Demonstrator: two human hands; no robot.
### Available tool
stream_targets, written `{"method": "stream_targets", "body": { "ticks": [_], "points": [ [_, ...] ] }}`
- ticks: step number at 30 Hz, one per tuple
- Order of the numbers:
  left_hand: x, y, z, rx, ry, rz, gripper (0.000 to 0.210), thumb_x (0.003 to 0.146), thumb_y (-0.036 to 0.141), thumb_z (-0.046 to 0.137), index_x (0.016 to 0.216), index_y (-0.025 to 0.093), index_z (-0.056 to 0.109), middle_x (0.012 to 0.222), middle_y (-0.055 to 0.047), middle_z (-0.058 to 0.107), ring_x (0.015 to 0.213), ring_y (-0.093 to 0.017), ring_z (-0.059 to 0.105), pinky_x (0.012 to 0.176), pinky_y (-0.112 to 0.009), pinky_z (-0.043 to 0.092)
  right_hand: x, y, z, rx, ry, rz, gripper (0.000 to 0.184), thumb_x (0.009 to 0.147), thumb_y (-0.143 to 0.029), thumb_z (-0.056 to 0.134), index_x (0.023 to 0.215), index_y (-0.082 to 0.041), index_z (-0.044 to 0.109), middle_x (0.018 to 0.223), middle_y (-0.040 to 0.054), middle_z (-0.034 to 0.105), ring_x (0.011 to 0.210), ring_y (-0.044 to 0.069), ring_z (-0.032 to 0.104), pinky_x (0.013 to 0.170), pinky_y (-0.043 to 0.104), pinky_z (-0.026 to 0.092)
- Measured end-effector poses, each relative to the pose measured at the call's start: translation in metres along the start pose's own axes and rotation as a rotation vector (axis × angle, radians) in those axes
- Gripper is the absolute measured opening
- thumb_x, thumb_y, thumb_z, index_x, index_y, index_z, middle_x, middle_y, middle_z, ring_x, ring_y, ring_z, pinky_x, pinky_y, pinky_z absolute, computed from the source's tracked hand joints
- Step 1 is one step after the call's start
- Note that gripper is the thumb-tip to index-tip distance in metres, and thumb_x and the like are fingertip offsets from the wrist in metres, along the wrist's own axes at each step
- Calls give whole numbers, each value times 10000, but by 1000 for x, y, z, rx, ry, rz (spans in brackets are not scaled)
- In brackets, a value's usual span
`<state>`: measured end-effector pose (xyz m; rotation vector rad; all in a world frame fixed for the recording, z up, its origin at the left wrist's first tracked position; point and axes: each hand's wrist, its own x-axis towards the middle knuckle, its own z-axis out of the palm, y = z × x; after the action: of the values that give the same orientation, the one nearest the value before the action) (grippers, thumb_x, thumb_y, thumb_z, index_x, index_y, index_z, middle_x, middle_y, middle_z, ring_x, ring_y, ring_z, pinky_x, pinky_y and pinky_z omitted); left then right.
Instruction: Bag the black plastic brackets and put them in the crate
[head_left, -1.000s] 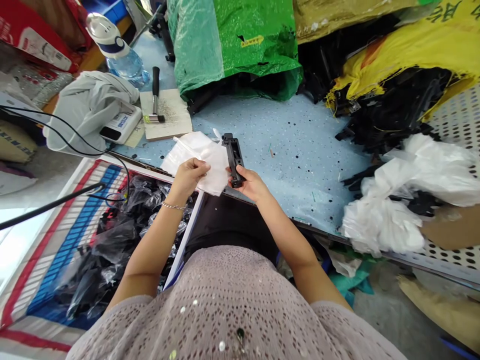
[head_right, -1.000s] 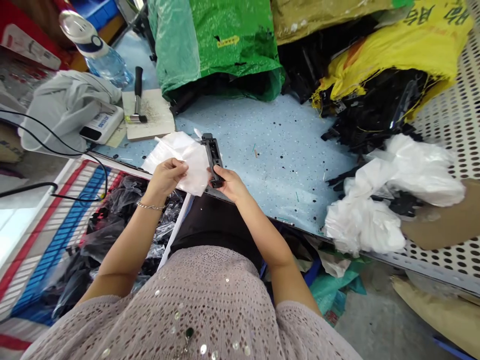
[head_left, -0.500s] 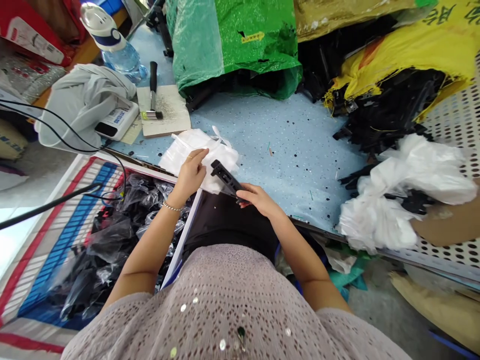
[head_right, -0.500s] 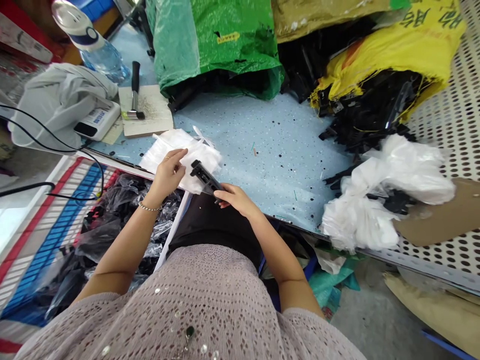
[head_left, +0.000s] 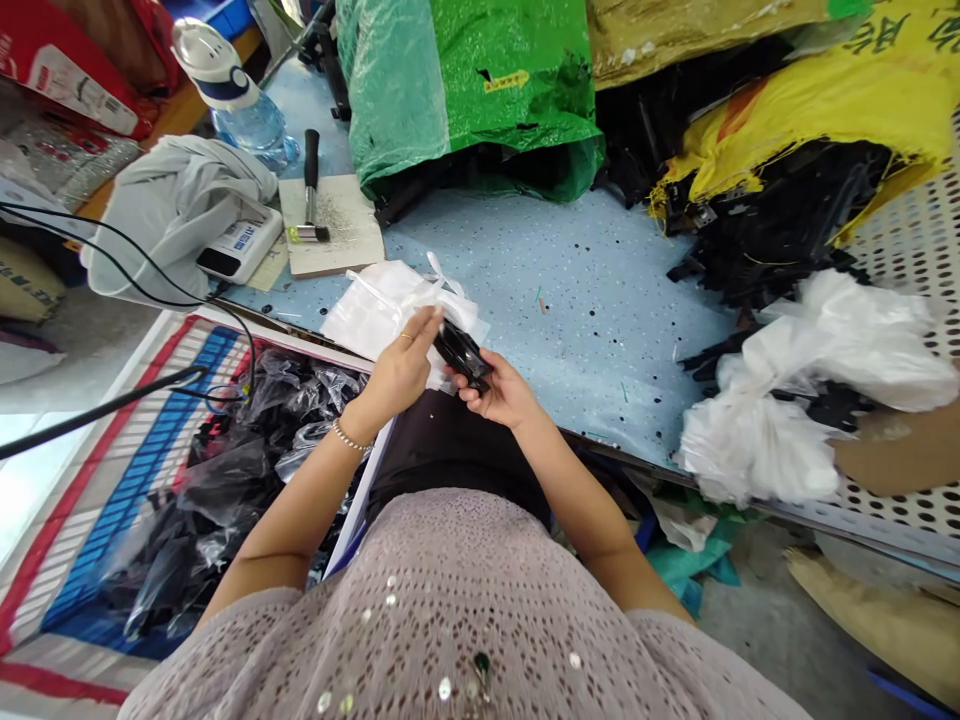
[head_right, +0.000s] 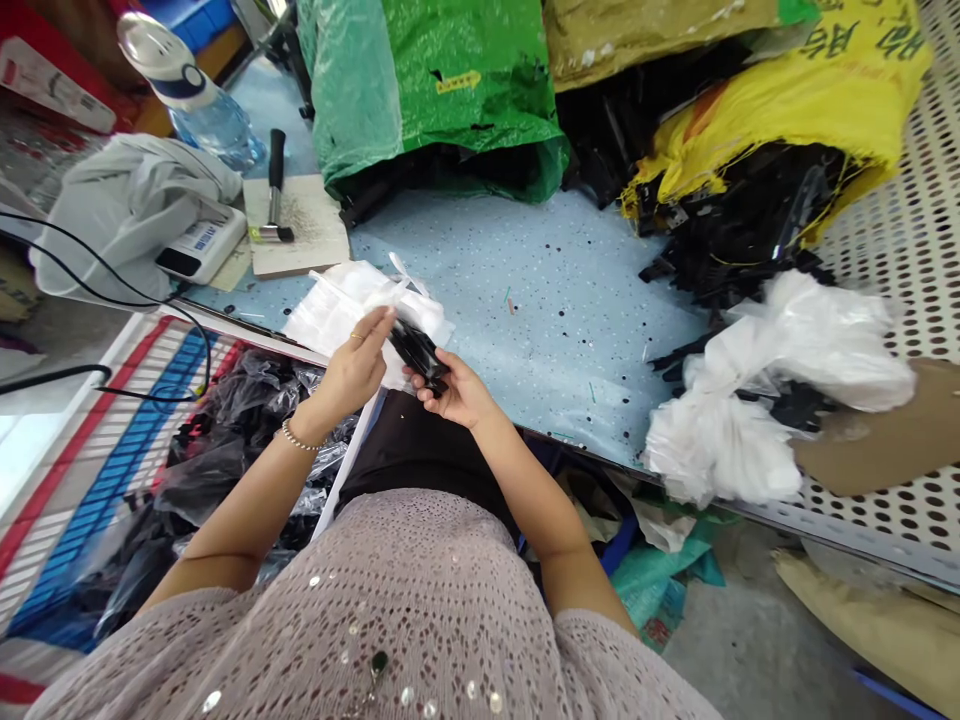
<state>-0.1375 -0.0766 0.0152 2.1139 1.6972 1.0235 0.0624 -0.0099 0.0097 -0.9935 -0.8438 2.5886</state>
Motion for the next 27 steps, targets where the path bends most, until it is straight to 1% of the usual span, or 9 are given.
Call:
{"method": "stream_targets", "body": {
  "ticks": [3,6,8,10,14,16,19,22,27],
  "points": [
    [-8,20,2,-103,-109,158,749,950,19,327,1662,229,224,1650,-162,396,1526,-267,421,1228,-456,446,7,5,7,-179,191,-189,446,856,-628,659,946,-191,647,775,15,635,630,138,588,536,257,541],
    [-14,28,3,-134,-201,206,759,945,25,367,1662,224,223,1642,-167,402,1509,-267,446,1219,-456,463,0,11,16,-624,422,-452,381,839,-443,734,1123,-204,651,1064,83,667,1021,248,660,889,391,597],
    [-15,28,-1,-102,-186,152,680,952,68,441,1614,196,356,1588,-181,468,1454,-279,515,1184,-444,503,-9,13,21,-779,342,-532,558,828,-347,744,1347,-210,589,1340,130,593,1288,300,567,1106,461,503],
    [-16,29,-15,-63,-91,23,533,966,133,513,1496,192,539,1460,-164,592,1330,-267,624,1117,-412,558,-16,13,25,-730,98,-521,700,866,-342,711,1515,-245,469,1519,125,490,1387,294,512,1185,472,445],
    [-35,45,-74,-128,48,-271,329,951,281,642,1265,228,725,1225,-90,721,902,-171,730,814,-300,634,-19,8,32,-498,-258,-421,679,918,-407,699,1548,-321,465,1526,58,553,1359,250,572,1209,470,430],
    [-56,46,-109,-189,23,-394,337,914,363,701,1230,256,748,1215,-74,735,789,-153,705,669,-271,598,-18,5,34,-460,-247,-375,543,924,-409,708,1444,-308,590,1383,52,674,1290,235,629,1193,476,445],
    [-93,20,-136,-165,-152,-549,398,863,454,733,1220,281,759,1160,-57,767,841,-203,721,708,-304,595,-15,3,30,-422,-90,-351,395,904,-413,732,1275,-279,705,1189,44,759,1150,219,696,1128,459,503],
    [-122,-30,-107,-20,-393,-710,387,838,389,691,1168,205,773,1152,-106,775,1051,-303,731,965,-408,577,-8,6,20,-384,48,-342,369,862,-426,765,1193,-264,735,1094,38,772,1057,206,716,1062,428,542],
    [-138,-75,-5,93,-502,-972,387,762,133,609,1122,46,720,1249,-287,705,1247,-413,654,1059,-509,511,-3,20,7,-376,117,-308,370,818,-446,796,1130,-252,753,1022,35,775,973,193,722,998,406,556]
  ]
}}
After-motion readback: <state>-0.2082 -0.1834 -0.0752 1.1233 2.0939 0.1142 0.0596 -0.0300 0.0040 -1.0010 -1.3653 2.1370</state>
